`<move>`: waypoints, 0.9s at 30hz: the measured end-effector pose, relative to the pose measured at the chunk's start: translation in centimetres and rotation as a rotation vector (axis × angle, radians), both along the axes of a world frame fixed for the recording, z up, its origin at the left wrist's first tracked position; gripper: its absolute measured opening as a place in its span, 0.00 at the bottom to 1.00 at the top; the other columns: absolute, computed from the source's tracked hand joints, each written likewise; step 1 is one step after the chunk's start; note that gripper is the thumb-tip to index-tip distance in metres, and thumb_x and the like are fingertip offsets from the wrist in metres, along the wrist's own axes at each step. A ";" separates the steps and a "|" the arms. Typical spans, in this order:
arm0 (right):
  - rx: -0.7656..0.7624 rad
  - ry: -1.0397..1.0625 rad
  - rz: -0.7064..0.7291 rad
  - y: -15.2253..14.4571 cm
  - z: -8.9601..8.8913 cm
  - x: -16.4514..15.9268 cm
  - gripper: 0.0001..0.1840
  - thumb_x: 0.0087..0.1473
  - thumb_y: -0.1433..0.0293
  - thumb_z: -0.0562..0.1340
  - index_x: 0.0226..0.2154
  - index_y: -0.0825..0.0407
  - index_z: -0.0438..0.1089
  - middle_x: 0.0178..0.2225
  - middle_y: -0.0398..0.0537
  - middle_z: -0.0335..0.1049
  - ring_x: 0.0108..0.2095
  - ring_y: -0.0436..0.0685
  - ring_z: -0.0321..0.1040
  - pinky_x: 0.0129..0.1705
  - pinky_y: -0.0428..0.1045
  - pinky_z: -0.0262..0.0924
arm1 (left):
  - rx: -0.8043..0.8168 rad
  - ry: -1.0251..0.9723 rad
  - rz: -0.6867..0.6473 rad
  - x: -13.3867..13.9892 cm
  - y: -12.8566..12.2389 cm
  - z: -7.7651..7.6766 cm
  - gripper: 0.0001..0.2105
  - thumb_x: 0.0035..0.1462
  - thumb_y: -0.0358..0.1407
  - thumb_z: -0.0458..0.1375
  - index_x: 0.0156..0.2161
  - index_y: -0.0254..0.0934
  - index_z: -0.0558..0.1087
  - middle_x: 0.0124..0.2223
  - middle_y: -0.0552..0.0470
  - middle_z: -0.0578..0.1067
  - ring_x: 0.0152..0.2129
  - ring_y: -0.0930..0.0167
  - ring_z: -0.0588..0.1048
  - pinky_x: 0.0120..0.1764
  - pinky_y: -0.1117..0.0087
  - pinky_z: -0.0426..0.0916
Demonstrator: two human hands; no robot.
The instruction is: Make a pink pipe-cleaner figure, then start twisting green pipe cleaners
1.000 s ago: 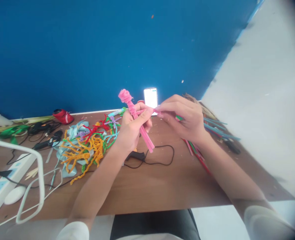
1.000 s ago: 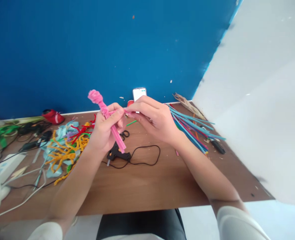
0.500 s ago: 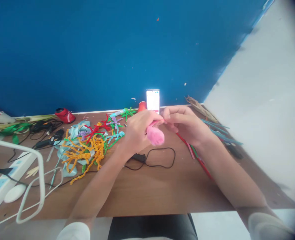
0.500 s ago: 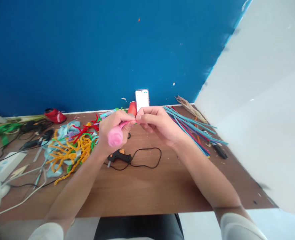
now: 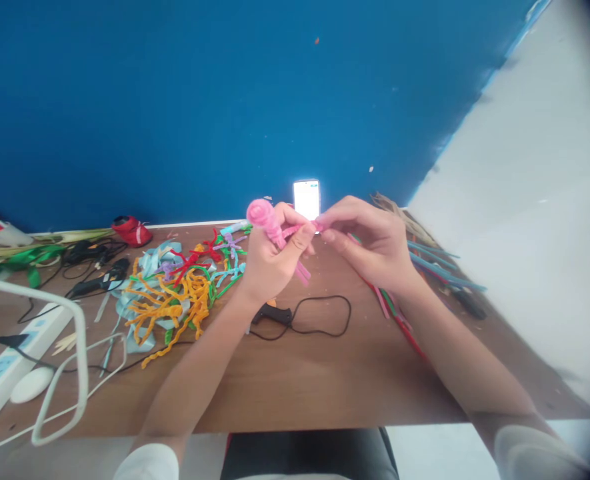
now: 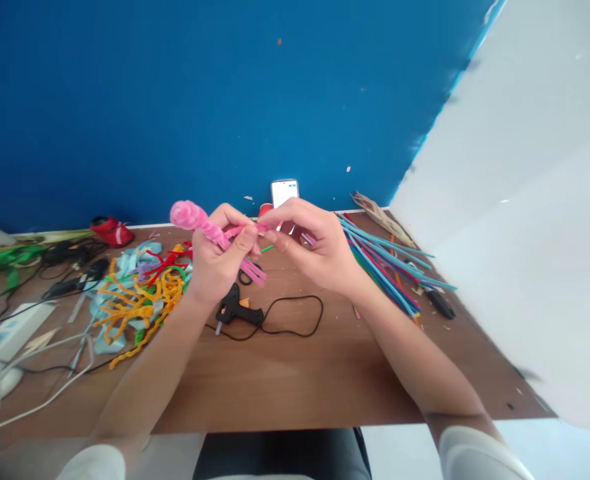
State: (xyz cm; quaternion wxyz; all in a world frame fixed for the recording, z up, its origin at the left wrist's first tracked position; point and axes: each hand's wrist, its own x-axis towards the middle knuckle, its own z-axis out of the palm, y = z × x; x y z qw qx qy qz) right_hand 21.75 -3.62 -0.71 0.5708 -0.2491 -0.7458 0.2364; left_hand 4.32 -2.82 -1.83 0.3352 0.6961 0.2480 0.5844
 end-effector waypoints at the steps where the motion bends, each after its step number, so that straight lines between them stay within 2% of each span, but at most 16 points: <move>1: 0.064 -0.060 -0.019 0.1 0.0 0.1 0.05 0.60 0.69 0.65 0.40 0.46 0.77 0.36 0.46 0.76 0.35 0.53 0.69 0.35 0.50 0.61 | -0.037 -0.011 -0.038 0.0 0.0 0.1 0.12 0.61 0.43 0.62 0.34 0.37 0.70 0.24 0.57 0.73 0.20 0.78 0.71 0.24 0.76 0.68; 3: 0.153 -0.139 -0.076 0.2 0.0 0.3 0.06 0.61 0.69 0.64 0.41 0.45 0.77 0.35 0.46 0.76 0.34 0.53 0.69 0.35 0.51 0.60 | -0.091 -0.024 -0.070 0.0 0.0 0.2 0.12 0.61 0.44 0.63 0.34 0.37 0.70 0.23 0.57 0.72 0.19 0.78 0.71 0.23 0.76 0.67; 6: 0.208 -0.190 -0.164 0.5 -0.2 0.4 0.05 0.62 0.68 0.63 0.39 0.46 0.76 0.33 0.45 0.76 0.31 0.52 0.67 0.34 0.50 0.59 | -0.098 -0.013 -0.052 0.0 -0.1 0.3 0.12 0.60 0.44 0.63 0.34 0.37 0.70 0.23 0.57 0.72 0.19 0.77 0.71 0.23 0.76 0.67; 9: 0.184 -0.208 -0.187 0.5 -0.4 0.4 0.04 0.63 0.68 0.63 0.36 0.47 0.75 0.31 0.44 0.73 0.29 0.51 0.65 0.33 0.49 0.56 | -0.036 0.056 0.027 -0.1 -0.2 0.2 0.11 0.61 0.43 0.62 0.35 0.38 0.71 0.25 0.56 0.74 0.20 0.76 0.73 0.23 0.76 0.67; 11: 0.118 -0.193 -0.165 0.4 -0.4 0.3 0.06 0.63 0.67 0.63 0.33 0.48 0.73 0.29 0.43 0.71 0.29 0.51 0.62 0.33 0.49 0.54 | 0.074 0.137 0.136 -0.2 -0.1 -0.1 0.09 0.62 0.42 0.61 0.36 0.38 0.72 0.27 0.55 0.75 0.22 0.75 0.74 0.24 0.75 0.67; 14: -0.118 -0.089 -0.060 0.0 -0.1 0.2 0.11 0.62 0.64 0.64 0.29 0.51 0.70 0.26 0.41 0.66 0.27 0.50 0.58 0.30 0.48 0.49 | 0.407 0.269 0.346 -0.4 0.5 -0.8 0.08 0.61 0.41 0.63 0.36 0.38 0.73 0.30 0.54 0.76 0.25 0.74 0.73 0.28 0.71 0.66; 17: -0.559 0.113 0.192 -0.3 0.1 0.0 0.15 0.59 0.62 0.64 0.25 0.51 0.66 0.21 0.38 0.56 0.23 0.48 0.51 0.25 0.47 0.42 | 0.752 0.330 0.452 -0.6 1.5 -1.6 0.09 0.60 0.43 0.63 0.38 0.40 0.74 0.28 0.53 0.75 0.25 0.72 0.72 0.30 0.69 0.63; 19: -0.827 0.195 0.382 -0.3 0.2 0.0 0.16 0.58 0.61 0.64 0.25 0.51 0.65 0.20 0.36 0.51 0.20 0.47 0.47 0.22 0.46 0.38 | 0.851 0.348 0.475 -0.7 1.9 -2.0 0.10 0.60 0.45 0.63 0.38 0.41 0.74 0.27 0.54 0.76 0.26 0.71 0.72 0.30 0.68 0.63; 20: -0.889 0.206 0.431 -0.3 0.2 0.0 0.16 0.58 0.61 0.64 0.25 0.52 0.65 0.20 0.36 0.51 0.20 0.46 0.47 0.22 0.46 0.37 | 0.838 0.342 0.481 -0.7 1.9 -2.0 0.09 0.60 0.45 0.62 0.38 0.41 0.74 0.28 0.53 0.76 0.26 0.71 0.72 0.30 0.68 0.64; 21: -0.887 0.197 0.435 -0.2 0.2 -0.1 0.15 0.58 0.60 0.64 0.26 0.52 0.66 0.21 0.37 0.54 0.20 0.46 0.48 0.21 0.46 0.38 | 0.780 0.327 0.484 -0.7 1.9 -2.0 0.09 0.61 0.44 0.62 0.37 0.41 0.74 0.28 0.53 0.76 0.26 0.71 0.73 0.30 0.68 0.65; 23: -0.711 0.143 0.312 -0.1 0.2 -0.1 0.13 0.59 0.60 0.65 0.29 0.52 0.70 0.23 0.39 0.61 0.22 0.47 0.54 0.23 0.46 0.44 | 0.561 0.266 0.460 -0.7 1.6 -1.7 0.08 0.62 0.43 0.60 0.36 0.40 0.73 0.29 0.53 0.77 0.26 0.72 0.74 0.30 0.70 0.67; 27: -0.067 -0.096 -0.174 0.2 -0.1 0.2 0.05 0.61 0.67 0.63 0.38 0.49 0.75 0.32 0.45 0.73 0.30 0.51 0.65 0.33 0.49 0.58 | 0.076 0.109 0.232 -0.4 0.8 -0.6 0.10 0.63 0.43 0.60 0.35 0.38 0.72 0.26 0.54 0.76 0.21 0.75 0.74 0.25 0.73 0.67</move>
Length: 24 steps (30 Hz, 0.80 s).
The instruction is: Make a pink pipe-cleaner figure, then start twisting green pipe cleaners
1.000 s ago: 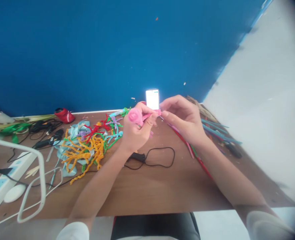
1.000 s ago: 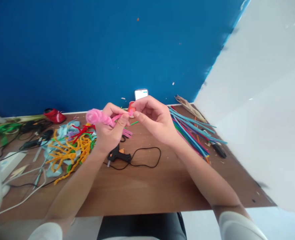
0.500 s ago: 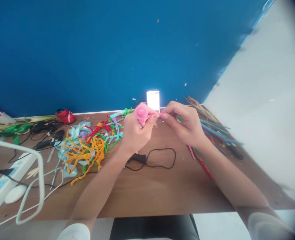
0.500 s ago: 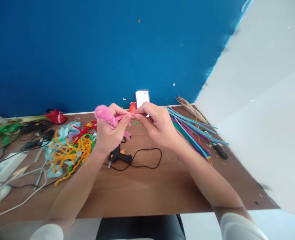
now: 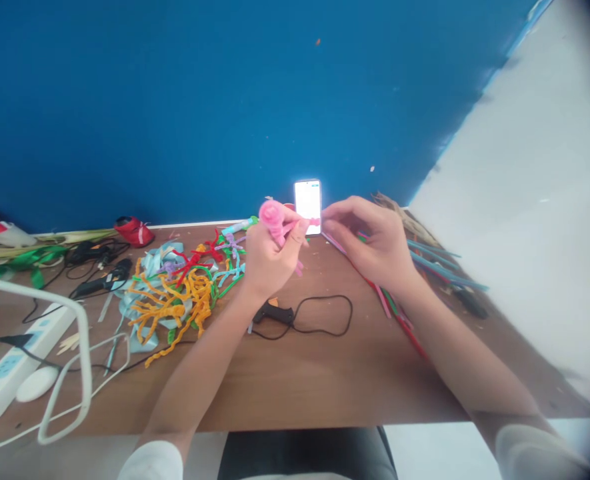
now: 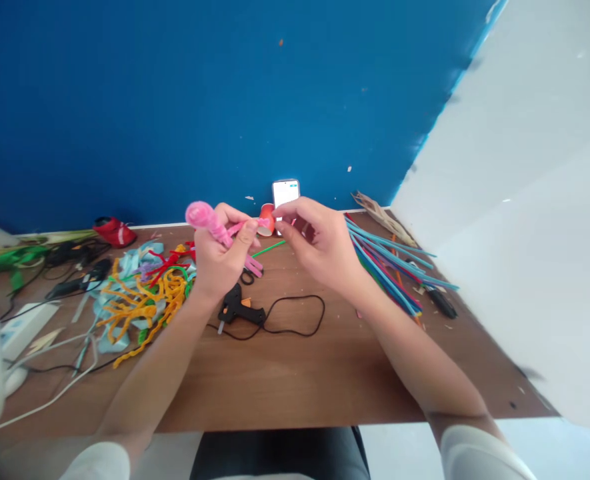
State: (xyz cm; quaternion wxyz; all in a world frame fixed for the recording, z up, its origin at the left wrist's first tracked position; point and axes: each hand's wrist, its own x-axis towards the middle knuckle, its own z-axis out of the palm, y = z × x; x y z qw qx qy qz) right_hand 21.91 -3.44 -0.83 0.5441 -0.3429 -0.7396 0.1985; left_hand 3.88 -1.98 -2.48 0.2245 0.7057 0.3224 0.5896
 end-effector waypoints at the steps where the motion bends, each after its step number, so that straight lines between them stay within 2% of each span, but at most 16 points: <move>1: 0.143 -0.089 -0.083 0.1 -0.2 0.1 0.05 0.62 0.69 0.63 0.39 0.48 0.75 0.34 0.47 0.74 0.32 0.52 0.67 0.35 0.50 0.59 | -0.081 -0.041 -0.065 0.1 -0.1 0.2 0.11 0.62 0.44 0.61 0.34 0.38 0.72 0.25 0.54 0.74 0.20 0.76 0.72 0.23 0.74 0.67; 3: 0.343 -0.252 -0.171 0.4 -0.6 0.3 0.08 0.62 0.71 0.61 0.42 0.47 0.76 0.37 0.49 0.76 0.36 0.55 0.70 0.37 0.51 0.60 | -0.197 -0.107 -0.176 0.2 -0.3 0.6 0.13 0.61 0.44 0.62 0.32 0.37 0.71 0.22 0.56 0.72 0.17 0.78 0.70 0.21 0.76 0.65; 6: 0.482 -0.373 -0.213 0.8 -1.2 0.6 0.07 0.62 0.70 0.62 0.42 0.46 0.76 0.36 0.49 0.76 0.35 0.55 0.71 0.35 0.51 0.60 | -0.295 -0.178 -0.273 0.5 -0.3 0.7 0.14 0.59 0.45 0.64 0.31 0.36 0.70 0.21 0.57 0.71 0.15 0.79 0.67 0.19 0.76 0.63; 9: 0.526 -0.378 -0.234 0.9 -1.6 0.6 0.06 0.60 0.71 0.64 0.40 0.47 0.75 0.33 0.48 0.75 0.32 0.55 0.69 0.34 0.51 0.58 | -0.303 -0.167 -0.271 0.5 -0.3 0.6 0.14 0.58 0.45 0.64 0.31 0.37 0.70 0.21 0.57 0.72 0.16 0.78 0.68 0.20 0.76 0.63; 11: 0.470 -0.334 -0.219 0.7 -1.5 0.4 0.03 0.60 0.71 0.64 0.37 0.48 0.74 0.31 0.47 0.74 0.31 0.54 0.67 0.33 0.51 0.56 | -0.249 -0.105 -0.228 0.5 -0.3 0.5 0.14 0.60 0.45 0.63 0.31 0.37 0.71 0.22 0.56 0.73 0.18 0.77 0.70 0.22 0.74 0.65; 14: 0.204 -0.152 -0.089 0.4 -1.0 0.0 0.07 0.61 0.68 0.63 0.30 0.50 0.71 0.26 0.43 0.68 0.27 0.51 0.60 0.31 0.49 0.51 | -0.061 0.037 -0.107 0.3 -0.2 0.2 0.10 0.62 0.42 0.61 0.34 0.38 0.72 0.25 0.54 0.74 0.21 0.74 0.72 0.26 0.72 0.66; 18: -0.455 0.293 0.339 0.1 -0.3 -0.4 0.14 0.60 0.65 0.63 0.25 0.51 0.64 0.20 0.37 0.52 0.21 0.47 0.45 0.24 0.47 0.39 | 0.387 0.233 0.033 -0.1 0.3 -0.1 0.07 0.63 0.40 0.60 0.35 0.39 0.73 0.30 0.54 0.77 0.26 0.73 0.72 0.32 0.68 0.65; 21: -0.883 0.481 0.650 -0.1 -0.1 -0.6 0.15 0.58 0.65 0.62 0.24 0.52 0.61 0.20 0.34 0.43 0.19 0.46 0.38 0.21 0.47 0.34 | 0.642 0.291 0.061 -0.5 0.9 -0.2 0.09 0.65 0.40 0.58 0.34 0.40 0.72 0.29 0.55 0.77 0.28 0.72 0.72 0.36 0.66 0.63; 22: -0.955 0.497 0.709 -0.1 -0.1 -0.6 0.15 0.58 0.65 0.62 0.24 0.52 0.61 0.20 0.33 0.42 0.18 0.45 0.37 0.21 0.47 0.33 | 0.687 0.295 0.066 -0.5 1.0 -0.2 0.09 0.65 0.40 0.58 0.34 0.40 0.72 0.28 0.55 0.76 0.28 0.72 0.72 0.36 0.65 0.63; 24: -0.959 0.497 0.714 -0.2 0.0 -0.6 0.14 0.58 0.65 0.62 0.24 0.52 0.63 0.19 0.33 0.43 0.18 0.45 0.39 0.21 0.47 0.34 | 0.713 0.286 0.068 -0.6 1.0 -0.2 0.07 0.64 0.39 0.59 0.35 0.40 0.73 0.27 0.56 0.76 0.28 0.72 0.72 0.36 0.65 0.63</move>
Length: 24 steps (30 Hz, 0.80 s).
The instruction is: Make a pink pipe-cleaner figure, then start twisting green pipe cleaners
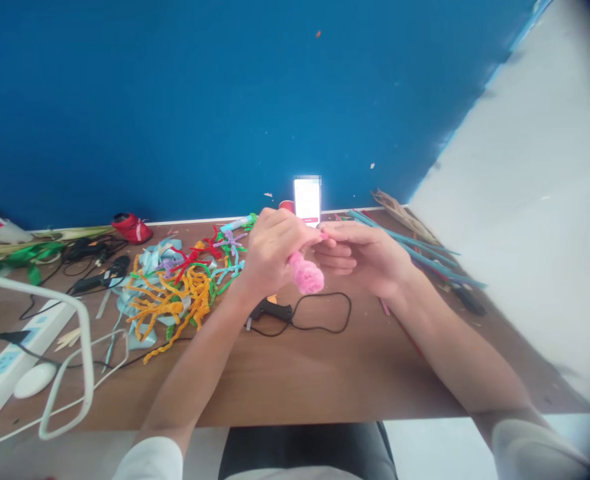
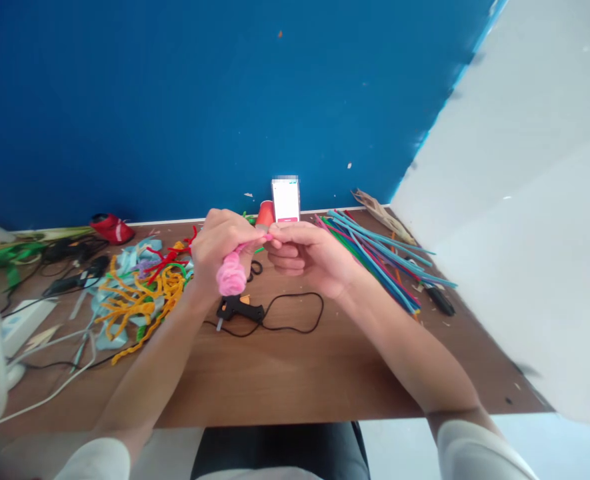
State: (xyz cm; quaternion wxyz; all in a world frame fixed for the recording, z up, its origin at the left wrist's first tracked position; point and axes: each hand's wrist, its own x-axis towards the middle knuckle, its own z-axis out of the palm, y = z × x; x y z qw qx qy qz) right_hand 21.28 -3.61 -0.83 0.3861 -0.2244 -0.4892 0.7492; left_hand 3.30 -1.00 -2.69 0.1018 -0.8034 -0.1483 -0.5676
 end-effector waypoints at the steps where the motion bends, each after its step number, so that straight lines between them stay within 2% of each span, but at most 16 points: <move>1: 0.053 -0.025 -0.053 0.0 0.0 0.0 0.14 0.59 0.64 0.63 0.25 0.53 0.64 0.19 0.34 0.45 0.18 0.45 0.41 0.21 0.47 0.35 | -0.040 -0.016 -0.007 0.0 -0.1 0.0 0.06 0.63 0.39 0.60 0.35 0.40 0.73 0.28 0.56 0.76 0.28 0.72 0.72 0.36 0.66 0.63; 3: 0.242 -0.115 -0.225 0.0 0.0 0.1 0.15 0.61 0.62 0.63 0.26 0.53 0.67 0.19 0.36 0.53 0.19 0.45 0.47 0.21 0.46 0.38 | -0.246 -0.066 -0.039 0.2 -0.6 0.2 0.05 0.62 0.39 0.62 0.36 0.40 0.73 0.30 0.55 0.77 0.27 0.73 0.73 0.33 0.68 0.65; 5: 0.499 -0.240 -0.442 0.0 -0.1 0.3 0.16 0.63 0.60 0.61 0.28 0.52 0.69 0.22 0.39 0.60 0.21 0.46 0.52 0.23 0.46 0.43 | -0.542 -0.147 -0.091 0.3 -1.1 0.5 0.06 0.63 0.39 0.61 0.37 0.39 0.74 0.32 0.54 0.77 0.26 0.74 0.74 0.30 0.71 0.66; 8: 0.904 -0.417 -0.744 0.0 -0.1 0.5 0.10 0.65 0.63 0.60 0.35 0.50 0.71 0.27 0.41 0.67 0.25 0.48 0.59 0.27 0.47 0.52 | -0.854 -0.283 -0.210 0.5 -1.6 1.1 0.09 0.62 0.40 0.62 0.35 0.37 0.73 0.27 0.55 0.75 0.22 0.76 0.72 0.27 0.74 0.66; 10: 1.156 -0.516 -0.825 0.0 -0.2 0.5 0.05 0.64 0.66 0.61 0.40 0.49 0.71 0.32 0.43 0.71 0.28 0.49 0.64 0.29 0.47 0.57 | -0.976 -0.351 -0.297 0.5 -1.6 1.4 0.10 0.60 0.40 0.63 0.33 0.36 0.73 0.24 0.56 0.73 0.21 0.77 0.71 0.27 0.75 0.65; 12: 1.340 -0.604 -0.825 0.0 -0.3 0.5 0.05 0.63 0.70 0.61 0.42 0.50 0.72 0.35 0.45 0.73 0.31 0.50 0.67 0.31 0.48 0.59 | -1.075 -0.384 -0.362 0.5 -1.5 1.6 0.10 0.59 0.39 0.65 0.32 0.35 0.73 0.23 0.57 0.72 0.21 0.78 0.69 0.27 0.76 0.64; 14: 1.441 -0.673 -0.833 0.1 -0.5 0.4 0.05 0.64 0.73 0.60 0.41 0.50 0.72 0.35 0.46 0.74 0.33 0.51 0.68 0.33 0.47 0.60 | -1.158 -0.379 -0.390 0.5 -1.3 1.6 0.10 0.58 0.39 0.65 0.31 0.35 0.73 0.23 0.57 0.71 0.21 0.79 0.68 0.27 0.76 0.63; 17: 1.497 -0.752 -0.886 0.3 -0.9 0.3 0.07 0.65 0.74 0.58 0.39 0.50 0.72 0.34 0.46 0.74 0.32 0.51 0.68 0.33 0.47 0.60 | -1.219 -0.352 -0.391 0.7 -1.2 1.5 0.11 0.58 0.41 0.65 0.32 0.35 0.73 0.24 0.56 0.72 0.23 0.78 0.69 0.28 0.75 0.64; 24: 1.442 -0.958 -1.127 1.0 -1.0 0.4 0.10 0.67 0.70 0.56 0.35 0.52 0.71 0.31 0.48 0.74 0.30 0.52 0.68 0.30 0.48 0.55 | -1.317 -0.333 -0.399 0.4 -0.5 1.3 0.12 0.61 0.43 0.61 0.41 0.34 0.74 0.32 0.53 0.75 0.23 0.78 0.69 0.27 0.75 0.63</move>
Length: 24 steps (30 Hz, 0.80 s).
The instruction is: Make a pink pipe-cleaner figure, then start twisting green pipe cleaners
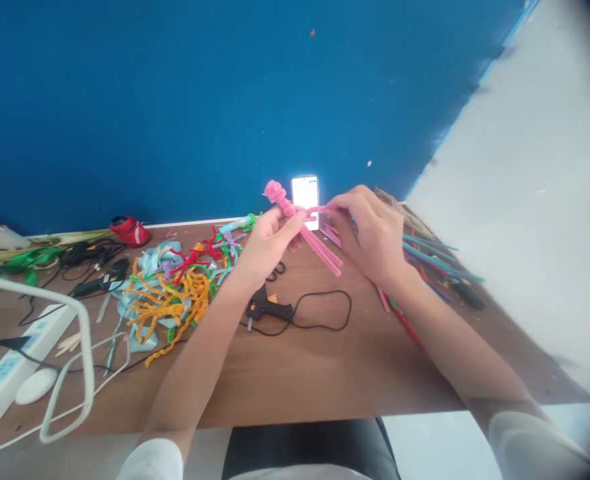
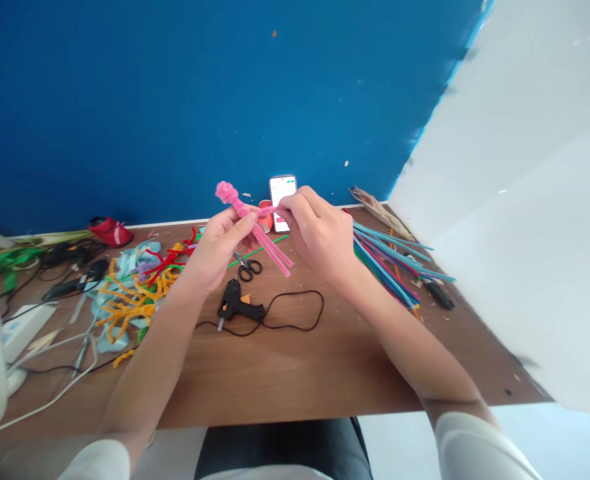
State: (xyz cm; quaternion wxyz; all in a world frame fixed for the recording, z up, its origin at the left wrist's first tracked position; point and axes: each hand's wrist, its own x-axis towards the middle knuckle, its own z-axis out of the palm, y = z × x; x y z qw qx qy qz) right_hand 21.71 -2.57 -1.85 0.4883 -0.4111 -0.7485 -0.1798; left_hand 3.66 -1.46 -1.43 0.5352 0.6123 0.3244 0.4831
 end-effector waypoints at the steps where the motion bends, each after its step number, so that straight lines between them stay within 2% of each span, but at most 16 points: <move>1: -0.003 0.011 -0.023 0.0 0.0 0.0 0.10 0.67 0.70 0.56 0.34 0.52 0.71 0.31 0.49 0.74 0.30 0.52 0.68 0.30 0.49 0.55 | -0.005 0.013 -0.004 -0.1 0.1 -0.1 0.12 0.62 0.42 0.61 0.42 0.34 0.74 0.32 0.52 0.75 0.23 0.78 0.70 0.27 0.76 0.63; 6: -0.088 0.071 -0.001 0.0 0.1 -0.1 0.09 0.66 0.71 0.57 0.35 0.51 0.70 0.32 0.48 0.74 0.30 0.52 0.67 0.29 0.48 0.53 | -0.005 0.096 -0.002 -0.5 0.6 -0.3 0.08 0.62 0.37 0.59 0.39 0.33 0.71 0.32 0.52 0.76 0.26 0.77 0.72 0.30 0.76 0.65; 9: -0.131 0.086 0.017 0.3 0.0 0.0 0.07 0.64 0.72 0.58 0.35 0.52 0.70 0.32 0.48 0.74 0.30 0.52 0.67 0.30 0.49 0.54 | 0.010 0.155 -0.060 -0.7 0.7 -0.4 0.05 0.62 0.34 0.58 0.38 0.33 0.71 0.35 0.50 0.77 0.30 0.76 0.73 0.35 0.74 0.68; 13: -0.151 0.062 0.032 0.6 -0.1 0.1 0.07 0.64 0.72 0.57 0.35 0.52 0.70 0.33 0.49 0.74 0.31 0.53 0.67 0.31 0.49 0.55 | 0.017 0.200 -0.106 -1.1 0.7 -0.4 0.06 0.62 0.35 0.58 0.38 0.32 0.72 0.36 0.49 0.78 0.33 0.74 0.74 0.40 0.71 0.69; 17: -0.182 0.059 0.064 0.6 -0.3 -0.1 0.06 0.64 0.71 0.57 0.39 0.52 0.70 0.36 0.49 0.76 0.31 0.53 0.69 0.31 0.49 0.58 | 0.001 0.178 -0.081 -1.3 0.6 -0.2 0.10 0.62 0.40 0.60 0.37 0.33 0.73 0.32 0.51 0.77 0.29 0.75 0.73 0.36 0.73 0.68; 20: -0.203 0.145 0.091 0.2 -0.4 -0.4 0.10 0.63 0.69 0.59 0.47 0.51 0.67 0.37 0.48 0.77 0.29 0.52 0.70 0.29 0.48 0.59 | 0.017 0.114 -0.046 -0.9 0.5 -0.1 0.10 0.61 0.41 0.61 0.36 0.34 0.73 0.31 0.52 0.77 0.28 0.76 0.74 0.32 0.75 0.67; 22: -0.196 0.213 0.081 -0.3 -0.4 -0.7 0.14 0.62 0.68 0.60 0.51 0.49 0.65 0.34 0.47 0.78 0.26 0.52 0.70 0.27 0.48 0.58 | 0.048 0.074 0.016 -0.5 0.4 -0.1 0.10 0.59 0.40 0.63 0.35 0.34 0.74 0.31 0.52 0.77 0.27 0.76 0.74 0.31 0.75 0.66; 24: -0.219 0.265 0.090 -0.7 -0.4 -1.0 0.14 0.61 0.66 0.62 0.49 0.49 0.65 0.31 0.45 0.78 0.24 0.52 0.69 0.26 0.48 0.57 | 0.072 0.034 0.085 -0.1 0.4 -0.2 0.09 0.57 0.40 0.65 0.34 0.34 0.75 0.33 0.51 0.78 0.29 0.76 0.74 0.32 0.75 0.67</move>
